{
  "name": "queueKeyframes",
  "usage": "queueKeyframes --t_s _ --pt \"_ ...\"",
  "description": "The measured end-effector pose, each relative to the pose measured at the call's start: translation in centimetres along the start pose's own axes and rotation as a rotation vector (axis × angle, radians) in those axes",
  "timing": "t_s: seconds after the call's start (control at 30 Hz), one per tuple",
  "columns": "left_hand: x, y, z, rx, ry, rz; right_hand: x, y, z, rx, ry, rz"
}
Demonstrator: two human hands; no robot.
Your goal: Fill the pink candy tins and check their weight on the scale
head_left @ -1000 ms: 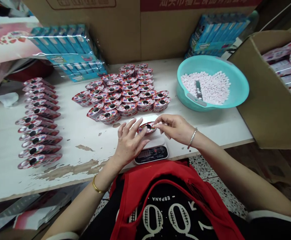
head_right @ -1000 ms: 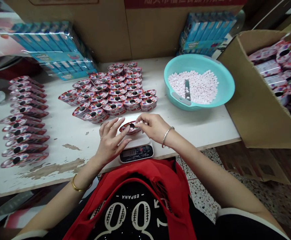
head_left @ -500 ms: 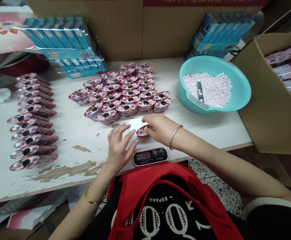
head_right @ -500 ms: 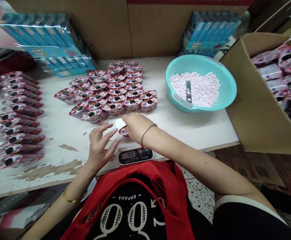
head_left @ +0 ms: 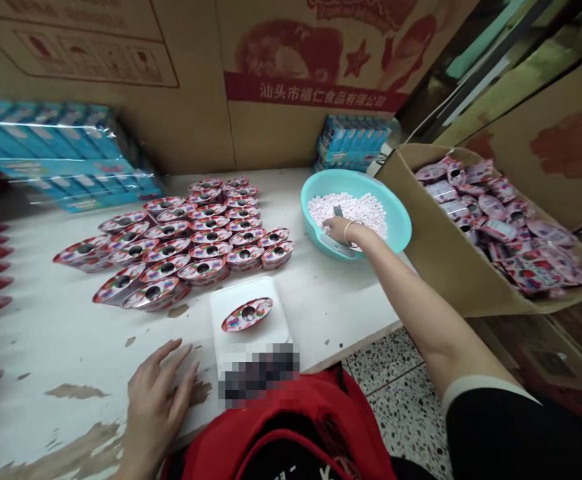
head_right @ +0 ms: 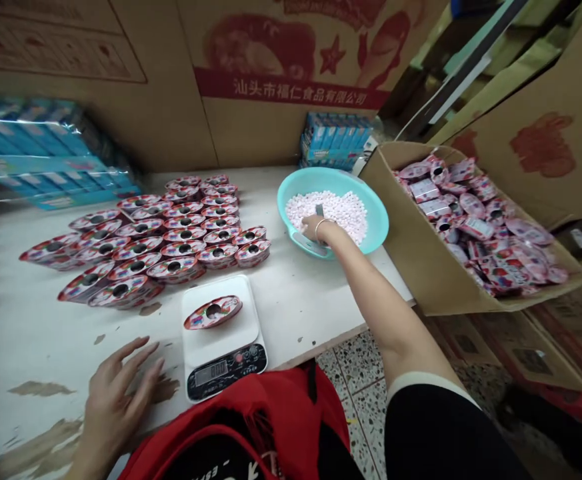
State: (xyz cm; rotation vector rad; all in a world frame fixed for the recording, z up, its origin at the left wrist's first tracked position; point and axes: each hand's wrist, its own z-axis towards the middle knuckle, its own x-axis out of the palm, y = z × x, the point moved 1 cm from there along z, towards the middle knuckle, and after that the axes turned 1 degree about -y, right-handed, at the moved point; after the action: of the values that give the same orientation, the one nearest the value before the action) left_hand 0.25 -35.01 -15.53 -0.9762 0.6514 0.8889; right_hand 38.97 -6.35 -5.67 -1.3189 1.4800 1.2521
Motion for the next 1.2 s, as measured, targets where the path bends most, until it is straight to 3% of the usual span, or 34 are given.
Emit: queueKeyframes --t_s 0.2,0.43,0.53,0.67,0.77,0.87,1.0,1.1,1.2 --pt "-0.1 -1.1 -0.7 -0.093 0.03 0.012 1.6 -0.5 0.6 -0.027 -0.003 0.037" --pt "0.2 -1.5 -1.5 -0.177 0.075 -0.031 1.4 -4.7 -0.1 0.11 -0.184 0.165" --pt "0.6 -1.4 -1.9 -0.182 0.076 -0.046 0.6 -4.5 -1.7 0.147 -0.279 0.242" --pt "1.0 -1.1 -2.2 -0.172 0.058 -0.044 -0.6 -0.2 -6.0 0.079 -0.315 0.488" --pt "1.1 -1.0 -2.4 -0.162 0.051 -0.022 -0.3 5.2 -9.9 -0.1 -0.109 0.684" --pt "1.2 -0.9 -2.4 -0.158 0.047 -0.011 0.9 10.1 -13.0 -0.415 0.136 0.803" --pt "1.2 -0.9 -2.5 -0.156 0.043 -0.032 2.1 13.8 -14.8 -0.681 0.175 0.489" --pt "1.2 -0.9 -2.5 -0.153 0.032 -0.04 2.3 15.1 -15.3 -0.727 0.22 0.213" --pt "1.2 -0.9 -2.5 -0.149 0.025 -0.045 2.2 15.6 -15.5 -0.724 0.237 0.096"
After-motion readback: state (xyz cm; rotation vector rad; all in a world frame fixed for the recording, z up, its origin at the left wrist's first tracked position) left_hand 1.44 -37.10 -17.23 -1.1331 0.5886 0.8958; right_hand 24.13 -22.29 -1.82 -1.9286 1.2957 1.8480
